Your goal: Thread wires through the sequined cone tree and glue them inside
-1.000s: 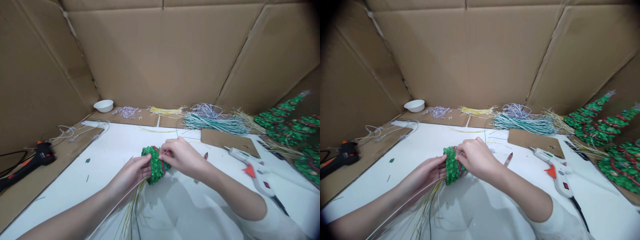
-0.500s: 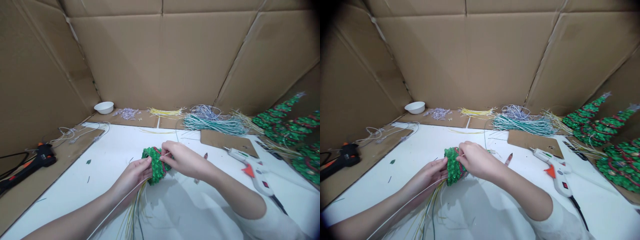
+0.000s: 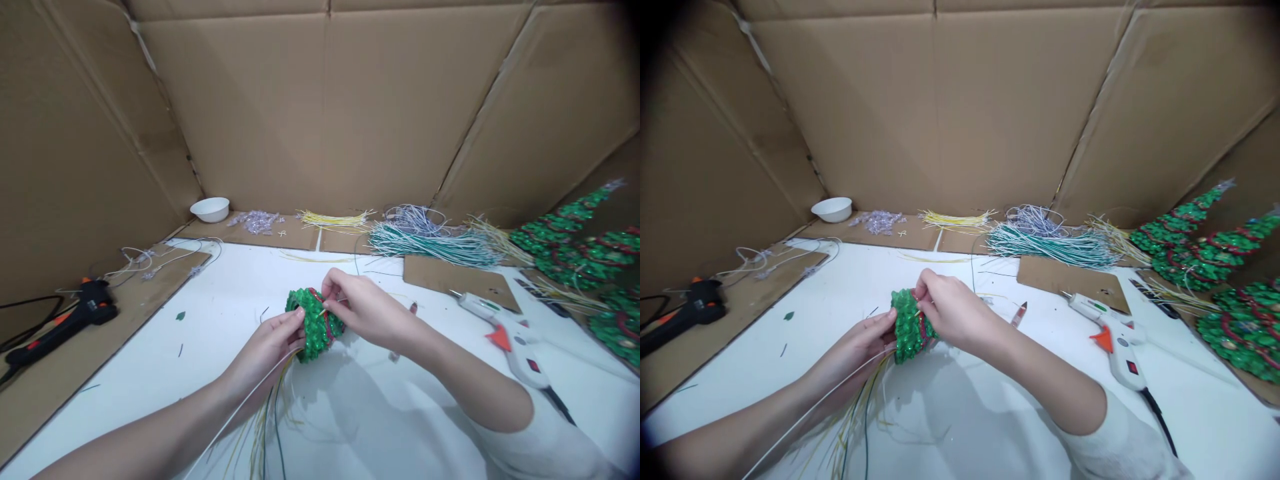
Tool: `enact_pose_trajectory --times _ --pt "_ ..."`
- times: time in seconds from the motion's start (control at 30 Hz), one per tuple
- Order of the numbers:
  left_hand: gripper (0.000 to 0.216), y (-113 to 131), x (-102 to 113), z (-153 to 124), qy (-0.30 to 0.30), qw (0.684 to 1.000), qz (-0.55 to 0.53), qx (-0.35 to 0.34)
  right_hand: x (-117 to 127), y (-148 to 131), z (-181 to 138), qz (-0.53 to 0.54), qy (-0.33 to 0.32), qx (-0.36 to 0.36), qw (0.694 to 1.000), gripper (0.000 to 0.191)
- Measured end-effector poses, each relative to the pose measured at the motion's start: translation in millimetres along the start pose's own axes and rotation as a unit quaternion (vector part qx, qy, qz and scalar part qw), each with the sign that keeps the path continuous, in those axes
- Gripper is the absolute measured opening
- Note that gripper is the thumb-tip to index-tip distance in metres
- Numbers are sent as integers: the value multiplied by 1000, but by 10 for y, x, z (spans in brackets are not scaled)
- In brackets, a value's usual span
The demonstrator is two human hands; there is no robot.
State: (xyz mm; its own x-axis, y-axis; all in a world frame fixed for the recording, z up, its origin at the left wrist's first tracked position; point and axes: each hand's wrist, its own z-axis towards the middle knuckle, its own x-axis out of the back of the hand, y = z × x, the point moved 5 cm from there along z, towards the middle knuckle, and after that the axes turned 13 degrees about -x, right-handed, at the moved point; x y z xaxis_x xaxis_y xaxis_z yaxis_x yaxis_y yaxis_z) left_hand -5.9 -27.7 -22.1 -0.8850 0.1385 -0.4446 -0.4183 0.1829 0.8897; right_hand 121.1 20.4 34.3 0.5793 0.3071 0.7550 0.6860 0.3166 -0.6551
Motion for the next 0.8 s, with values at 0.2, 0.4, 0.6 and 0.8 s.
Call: enact_pose_trajectory --times 0.2,0.4,0.6,0.8 --pt "33 57 -61 -20 -6 1000 17 3 165 49 -10 -85 -38 -27 995 12" --pt "33 32 -77 -28 -14 999 34 4 79 9 -30 -130 -13 -26 991 19" --pt "31 50 -88 -61 -11 999 43 3 159 21 -49 -146 -34 -29 988 14" --pt "32 34 -49 -32 -13 997 74 -4 337 110 -55 -164 -50 -36 985 17"
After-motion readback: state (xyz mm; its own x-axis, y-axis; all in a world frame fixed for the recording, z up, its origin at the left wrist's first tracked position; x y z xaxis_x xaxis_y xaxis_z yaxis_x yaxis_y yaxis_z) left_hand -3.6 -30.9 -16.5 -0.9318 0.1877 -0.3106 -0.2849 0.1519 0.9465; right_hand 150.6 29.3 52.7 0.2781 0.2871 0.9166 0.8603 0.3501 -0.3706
